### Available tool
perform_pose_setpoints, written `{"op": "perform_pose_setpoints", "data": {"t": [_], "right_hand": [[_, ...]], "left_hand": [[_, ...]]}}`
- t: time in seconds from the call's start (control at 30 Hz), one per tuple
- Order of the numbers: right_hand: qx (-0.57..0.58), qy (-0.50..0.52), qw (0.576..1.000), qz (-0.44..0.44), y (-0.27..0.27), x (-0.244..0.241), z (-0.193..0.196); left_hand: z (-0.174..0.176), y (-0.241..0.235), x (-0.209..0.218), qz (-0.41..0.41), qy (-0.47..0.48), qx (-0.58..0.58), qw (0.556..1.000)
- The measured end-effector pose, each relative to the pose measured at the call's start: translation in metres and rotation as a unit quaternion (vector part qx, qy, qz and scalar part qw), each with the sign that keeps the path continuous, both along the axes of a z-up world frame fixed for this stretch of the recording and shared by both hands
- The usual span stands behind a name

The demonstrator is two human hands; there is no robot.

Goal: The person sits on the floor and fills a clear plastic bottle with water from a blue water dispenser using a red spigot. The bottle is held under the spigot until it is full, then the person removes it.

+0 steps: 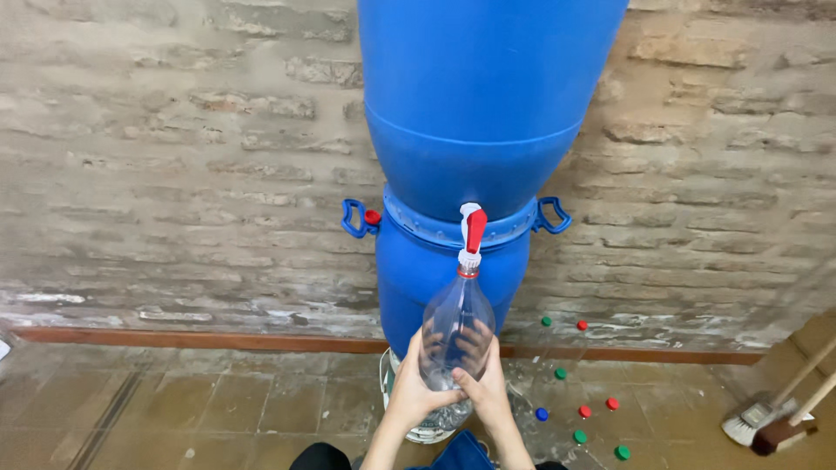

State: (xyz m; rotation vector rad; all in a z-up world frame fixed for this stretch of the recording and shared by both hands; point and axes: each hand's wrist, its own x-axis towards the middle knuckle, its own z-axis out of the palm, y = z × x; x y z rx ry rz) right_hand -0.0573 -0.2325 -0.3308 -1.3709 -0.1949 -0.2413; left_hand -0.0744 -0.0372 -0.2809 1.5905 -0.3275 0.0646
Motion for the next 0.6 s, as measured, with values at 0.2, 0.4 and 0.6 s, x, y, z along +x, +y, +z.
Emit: {"op": "perform_pose_setpoints", "data": {"t": [0.2, 0.4, 0.6], "right_hand": [[0.018, -0.009, 1.000, -0.006, 0.000, -0.004, 0.003], [0.032, -0.018, 0.999, 0.006, -0.004, -0.001, -0.003], [0.010, -0.035, 0.999, 0.016, 0.000, -0.011, 0.007]], "left_hand": [[0.006, -0.002, 0.000, 0.001, -0.023, -0.010, 1.000], [0.010, -0.005, -0.003, -0.010, -0.002, -0.016, 1.000], [0.002, -0.005, 0.000, -0.008, 0.009, -0.028, 1.000]]}}
